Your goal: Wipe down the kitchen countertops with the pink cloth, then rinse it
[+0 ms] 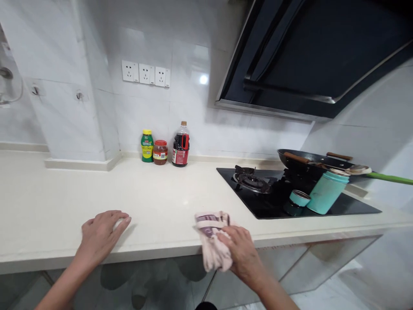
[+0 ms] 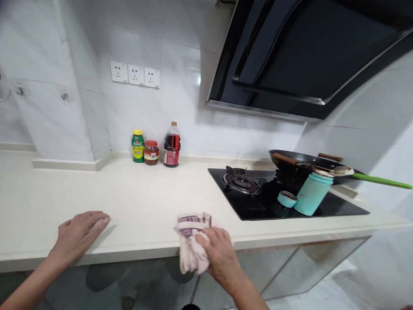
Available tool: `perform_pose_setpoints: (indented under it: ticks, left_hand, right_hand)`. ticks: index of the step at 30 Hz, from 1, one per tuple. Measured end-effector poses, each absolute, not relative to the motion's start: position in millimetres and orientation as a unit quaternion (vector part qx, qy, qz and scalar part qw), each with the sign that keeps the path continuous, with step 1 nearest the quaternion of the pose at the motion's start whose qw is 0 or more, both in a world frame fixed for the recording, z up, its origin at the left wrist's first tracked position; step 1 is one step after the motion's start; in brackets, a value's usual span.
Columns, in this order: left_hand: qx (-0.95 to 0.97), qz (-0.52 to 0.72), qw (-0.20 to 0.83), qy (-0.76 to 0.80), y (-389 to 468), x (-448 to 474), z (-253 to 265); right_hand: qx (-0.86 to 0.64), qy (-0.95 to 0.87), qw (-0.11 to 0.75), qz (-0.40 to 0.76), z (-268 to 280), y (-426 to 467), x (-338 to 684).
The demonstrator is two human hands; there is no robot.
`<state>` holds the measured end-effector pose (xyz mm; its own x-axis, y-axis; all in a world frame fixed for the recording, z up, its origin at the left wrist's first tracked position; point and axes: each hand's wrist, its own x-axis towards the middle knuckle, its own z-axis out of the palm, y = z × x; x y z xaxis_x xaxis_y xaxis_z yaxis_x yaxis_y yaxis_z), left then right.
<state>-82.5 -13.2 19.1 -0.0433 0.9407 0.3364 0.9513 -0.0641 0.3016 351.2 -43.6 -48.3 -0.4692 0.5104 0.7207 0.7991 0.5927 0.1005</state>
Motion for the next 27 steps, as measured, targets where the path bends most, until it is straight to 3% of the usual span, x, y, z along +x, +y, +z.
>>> perform_pose_setpoints:
  ticks: [7, 18, 27]
  left_hand:
    - [-0.708, -0.256, 0.046, -0.656, -16, -82, 11]
    - [-0.705, -0.265, 0.057, -0.656, -15, -76, 12]
    - [-0.698, -0.258, 0.053, -0.666, -18, -76, 18]
  right_hand:
    - [-0.561, -0.770, 0.272, -0.132, -40, -30, 425]
    - [-0.714, -0.676, 0.181, -0.021, 25, 53, 341]
    - [-0.530, -0.824, 0.202, 0.014, 23, 49, 195]
